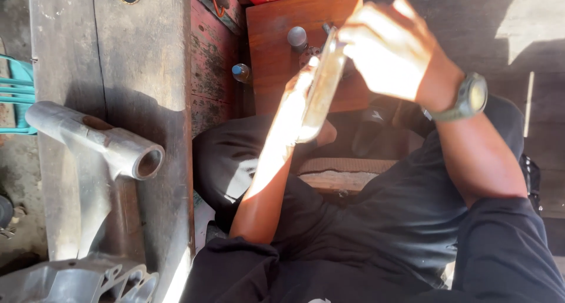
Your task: Sanding and polishing a small metal cover using sandpaper and a manual tool.
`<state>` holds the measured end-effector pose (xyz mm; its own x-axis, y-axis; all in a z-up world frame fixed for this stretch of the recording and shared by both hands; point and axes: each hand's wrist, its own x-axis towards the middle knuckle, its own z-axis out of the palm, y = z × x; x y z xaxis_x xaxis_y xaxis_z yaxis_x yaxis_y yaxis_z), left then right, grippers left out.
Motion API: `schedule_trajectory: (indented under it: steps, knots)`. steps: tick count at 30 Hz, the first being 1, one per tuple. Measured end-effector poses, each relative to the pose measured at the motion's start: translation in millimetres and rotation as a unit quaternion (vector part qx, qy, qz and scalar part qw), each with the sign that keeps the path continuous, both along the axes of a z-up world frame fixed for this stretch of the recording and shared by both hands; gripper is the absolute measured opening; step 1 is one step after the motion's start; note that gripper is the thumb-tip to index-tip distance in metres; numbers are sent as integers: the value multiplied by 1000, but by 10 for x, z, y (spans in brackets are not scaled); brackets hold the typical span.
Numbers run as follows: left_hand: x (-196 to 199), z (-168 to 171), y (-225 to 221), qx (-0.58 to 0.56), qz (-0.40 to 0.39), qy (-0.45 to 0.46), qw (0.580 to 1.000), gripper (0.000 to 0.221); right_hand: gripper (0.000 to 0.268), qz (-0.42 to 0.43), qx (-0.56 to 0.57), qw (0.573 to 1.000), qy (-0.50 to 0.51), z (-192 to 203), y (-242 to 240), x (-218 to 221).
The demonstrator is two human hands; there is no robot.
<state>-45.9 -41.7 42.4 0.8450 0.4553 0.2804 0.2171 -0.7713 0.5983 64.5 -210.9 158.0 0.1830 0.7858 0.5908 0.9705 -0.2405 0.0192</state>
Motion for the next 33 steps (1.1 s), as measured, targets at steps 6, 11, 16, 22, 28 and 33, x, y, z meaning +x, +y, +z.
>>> schedule_trajectory:
  steps: [6, 11, 16, 22, 28, 33]
  knots:
    - [-9, -164, 421, -735, -83, -24, 673, 34, 14, -8, 112, 990, 87, 174, -218, -65]
    - [69, -56, 535, -803, -58, 0, 594, 52, 16, -42, 105, 993, -14, 140, -301, -70]
    - [28, 86, 514, -789, -45, 14, 612, 56, 23, -13, 105, 994, -32, 152, -319, -74]
    - [-11, -125, 505, -849, -112, -22, 516, 52, 23, -10, 116, 993, 3, 215, -262, -143]
    - [249, -991, 497, -915, -403, 7, -34, 59, 19, 42, 118, 989, 77, 259, -101, -189]
    - [30, -636, 407, -770, -170, -100, 607, 22, 30, 54, 74, 988, 123, 204, 21, -229]
